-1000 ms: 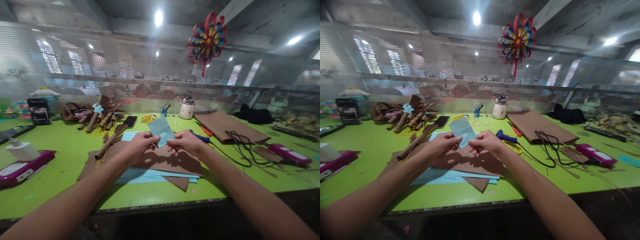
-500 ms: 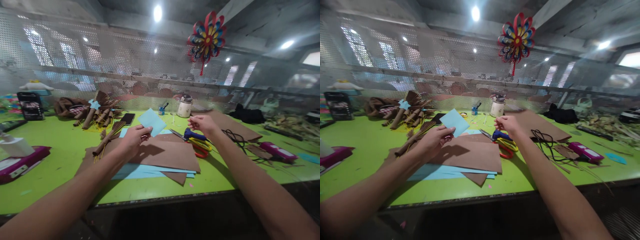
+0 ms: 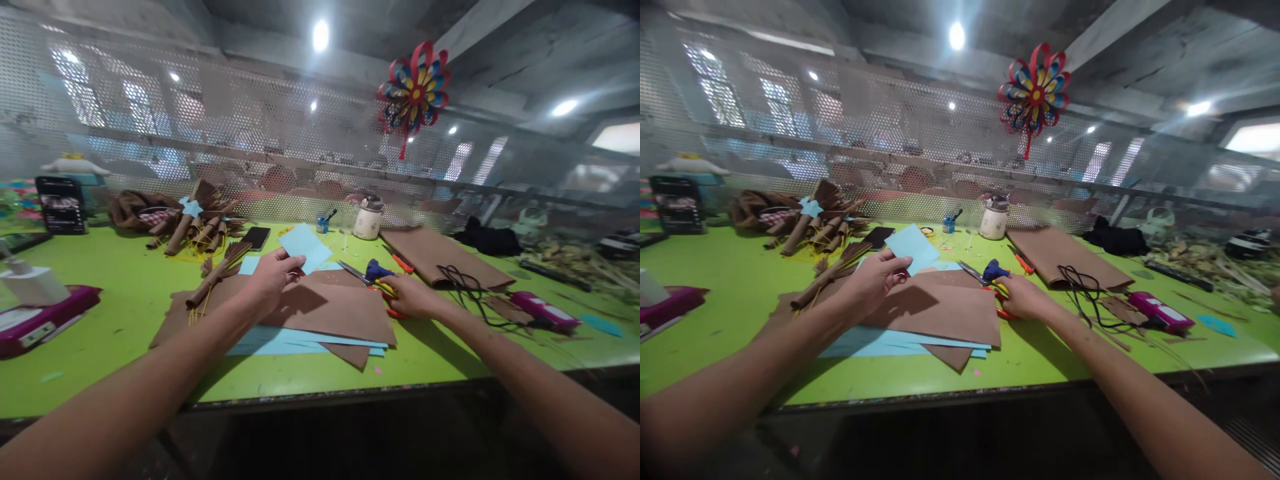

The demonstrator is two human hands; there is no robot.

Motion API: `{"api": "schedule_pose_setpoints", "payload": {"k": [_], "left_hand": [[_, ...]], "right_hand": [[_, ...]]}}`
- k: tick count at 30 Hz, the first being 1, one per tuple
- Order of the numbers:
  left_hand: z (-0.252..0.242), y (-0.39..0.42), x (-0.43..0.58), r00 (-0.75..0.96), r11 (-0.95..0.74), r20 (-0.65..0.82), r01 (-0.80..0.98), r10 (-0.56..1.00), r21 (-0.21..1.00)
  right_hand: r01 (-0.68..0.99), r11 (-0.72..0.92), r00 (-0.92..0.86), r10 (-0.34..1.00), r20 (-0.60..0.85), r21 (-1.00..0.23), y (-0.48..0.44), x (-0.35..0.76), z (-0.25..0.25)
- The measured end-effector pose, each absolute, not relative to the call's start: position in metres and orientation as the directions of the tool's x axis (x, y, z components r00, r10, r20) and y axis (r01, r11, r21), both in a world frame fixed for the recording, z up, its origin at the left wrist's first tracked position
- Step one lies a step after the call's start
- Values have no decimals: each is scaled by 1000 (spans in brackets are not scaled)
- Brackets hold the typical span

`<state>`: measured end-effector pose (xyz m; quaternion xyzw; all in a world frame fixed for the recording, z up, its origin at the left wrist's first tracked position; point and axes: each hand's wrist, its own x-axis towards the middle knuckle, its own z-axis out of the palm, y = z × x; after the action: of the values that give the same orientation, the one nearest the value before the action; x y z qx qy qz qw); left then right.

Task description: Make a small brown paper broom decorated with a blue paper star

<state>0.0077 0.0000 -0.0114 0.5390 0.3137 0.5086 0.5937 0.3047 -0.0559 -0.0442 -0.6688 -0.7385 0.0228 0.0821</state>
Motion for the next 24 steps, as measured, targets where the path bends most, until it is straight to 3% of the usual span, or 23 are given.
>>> {"api": "schedule_pose_setpoints", "payload": {"k": [8,10,12,16,18,24], "left_hand": [[-12,1,7,272,-59,124,-236,954,970],[-14,3,7,286,-50,118,-236,951,971],[-16,5,7,300,-44,118,-243,947,969],[-18,7,8,314,-27,113,-265,943,964],[-18,6,8,315,-17,108,-277,943,961],[-12,4,6,269,-1,102,-352,958,936]], "right_hand": [[971,-14,-8,996,-88,-238,-31,324,-26],[943,-49,9,992,-123,-328,-31,331,-21],[847,-103,16,986,-169,-522,-35,337,-19],[445,-112,-19,991,-135,-889,-49,345,-26],[290,-57,-44,996,-73,-955,-58,346,-27],[121,126,-248,964,93,-985,-80,319,-4]]}}
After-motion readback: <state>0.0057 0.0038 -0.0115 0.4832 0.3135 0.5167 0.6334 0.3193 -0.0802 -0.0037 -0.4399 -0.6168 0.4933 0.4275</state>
